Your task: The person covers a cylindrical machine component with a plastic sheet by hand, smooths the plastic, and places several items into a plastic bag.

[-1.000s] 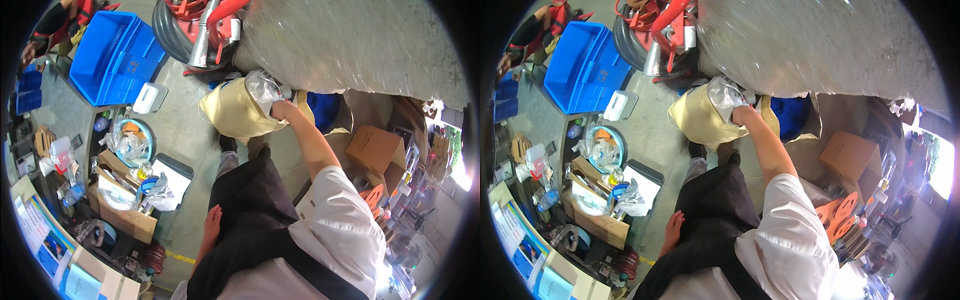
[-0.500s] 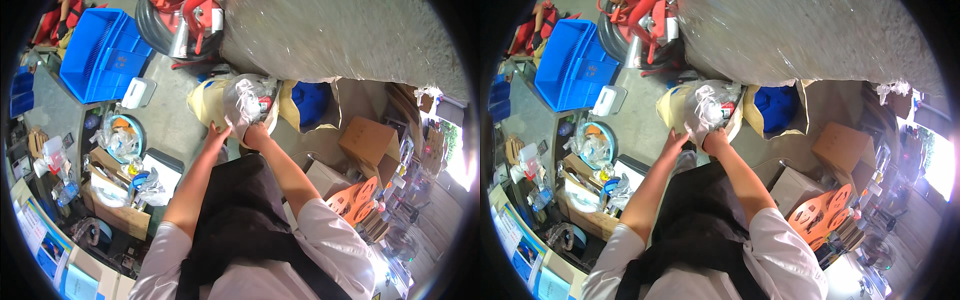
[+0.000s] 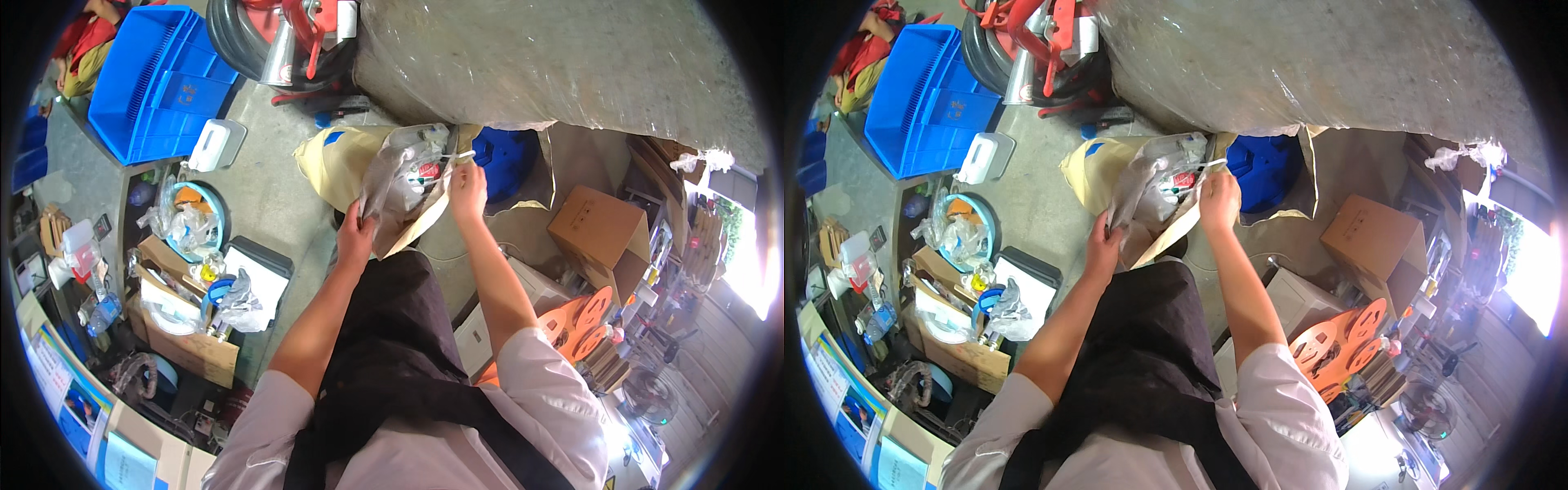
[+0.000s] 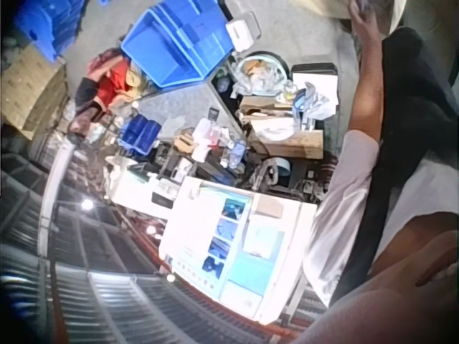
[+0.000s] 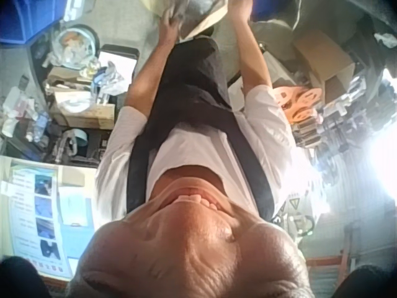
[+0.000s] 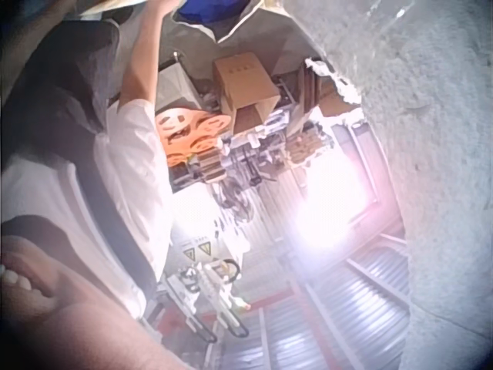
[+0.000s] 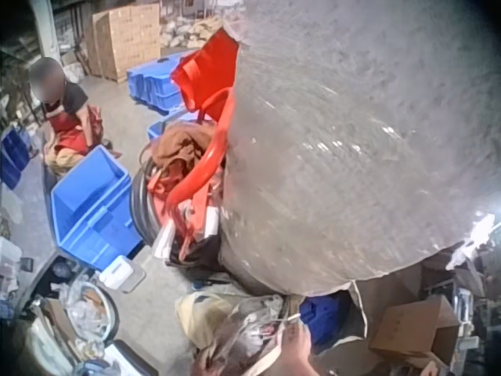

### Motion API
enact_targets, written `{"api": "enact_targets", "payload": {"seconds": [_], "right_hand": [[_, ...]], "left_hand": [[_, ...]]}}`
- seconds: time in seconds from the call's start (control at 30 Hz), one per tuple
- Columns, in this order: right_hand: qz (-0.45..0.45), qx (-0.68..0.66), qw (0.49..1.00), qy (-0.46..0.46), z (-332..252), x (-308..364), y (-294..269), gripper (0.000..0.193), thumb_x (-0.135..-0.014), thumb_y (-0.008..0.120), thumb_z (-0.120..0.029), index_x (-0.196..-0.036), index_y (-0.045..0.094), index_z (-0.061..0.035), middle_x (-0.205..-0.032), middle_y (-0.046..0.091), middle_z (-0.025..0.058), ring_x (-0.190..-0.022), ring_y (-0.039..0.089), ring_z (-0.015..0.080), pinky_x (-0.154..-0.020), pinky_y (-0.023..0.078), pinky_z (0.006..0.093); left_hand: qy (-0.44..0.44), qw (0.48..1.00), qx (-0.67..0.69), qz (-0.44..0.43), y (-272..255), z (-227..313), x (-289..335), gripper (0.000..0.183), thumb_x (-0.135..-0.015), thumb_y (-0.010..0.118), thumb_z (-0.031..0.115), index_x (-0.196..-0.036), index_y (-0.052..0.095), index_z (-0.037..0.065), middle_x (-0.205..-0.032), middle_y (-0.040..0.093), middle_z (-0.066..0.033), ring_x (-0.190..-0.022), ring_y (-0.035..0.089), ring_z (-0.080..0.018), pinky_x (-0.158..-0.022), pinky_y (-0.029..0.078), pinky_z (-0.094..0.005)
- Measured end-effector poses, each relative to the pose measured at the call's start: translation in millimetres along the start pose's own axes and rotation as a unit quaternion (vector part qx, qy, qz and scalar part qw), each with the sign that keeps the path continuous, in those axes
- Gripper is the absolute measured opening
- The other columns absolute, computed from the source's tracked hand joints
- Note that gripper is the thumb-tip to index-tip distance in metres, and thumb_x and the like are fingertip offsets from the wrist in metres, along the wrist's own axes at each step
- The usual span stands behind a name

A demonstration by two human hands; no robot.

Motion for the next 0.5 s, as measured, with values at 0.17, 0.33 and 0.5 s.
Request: {"api": "enact_targets", "payload": {"seconds": [0.17, 0.33, 0.5], "right_hand": [[-0.207, 0.217, 0.924, 0.235, 75.5, -31.3, 41.6, 0.054, -0.081, 0.057, -0.055, -0.098, 0.065, -0.0055, -0.101, 0.065, 0.017, -0.1, 0.061, 0.0326, -0.083, 0.049, 0.0421], [-0.255, 0.279, 0.888, 0.261, 80.7, -47.3, 73.2, 0.059, -0.08, 0.05, -0.065, -0.1, 0.07, -0.0131, -0.102, 0.067, 0.0139, -0.098, 0.064, 0.0305, -0.083, 0.049, 0.0388], [-0.242, 0.323, 0.889, 0.218, 84.2, -51.9, 83.2, 0.033, -0.081, 0.052, -0.033, -0.096, 0.07, -0.0102, -0.101, 0.067, 0.0151, -0.097, 0.064, 0.0297, -0.08, 0.052, 0.0396]], "left_hand": [[0.032, 0.998, -0.053, -0.015, -11.5, 15.6, 24.2, 0.038, -0.086, 0.056, 0.013, -0.124, 0.054, 0.008, -0.069, 0.057, -0.0111, -0.059, 0.055, -0.022, -0.059, 0.045, -0.0343], [0.093, 0.993, -0.074, -0.001, -23.4, 26.4, 45.0, 0.031, -0.085, 0.057, 0.009, -0.116, 0.06, 0.006, -0.065, 0.055, -0.0111, -0.056, 0.053, -0.0207, -0.055, 0.044, -0.0325], [0.023, 0.996, -0.077, -0.028, -33.0, 7.0, 64.2, 0.034, -0.089, 0.053, 0.009, -0.122, 0.056, 0.004, -0.082, 0.066, -0.0101, -0.068, 0.06, -0.0128, -0.064, 0.049, -0.0275]]}}
Point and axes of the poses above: each hand's wrist, its own x-axis away from the middle knuckle, its own y-axis out of the palm, z = x × y, the point moved 9 cm from there along -x, towards the middle knuckle
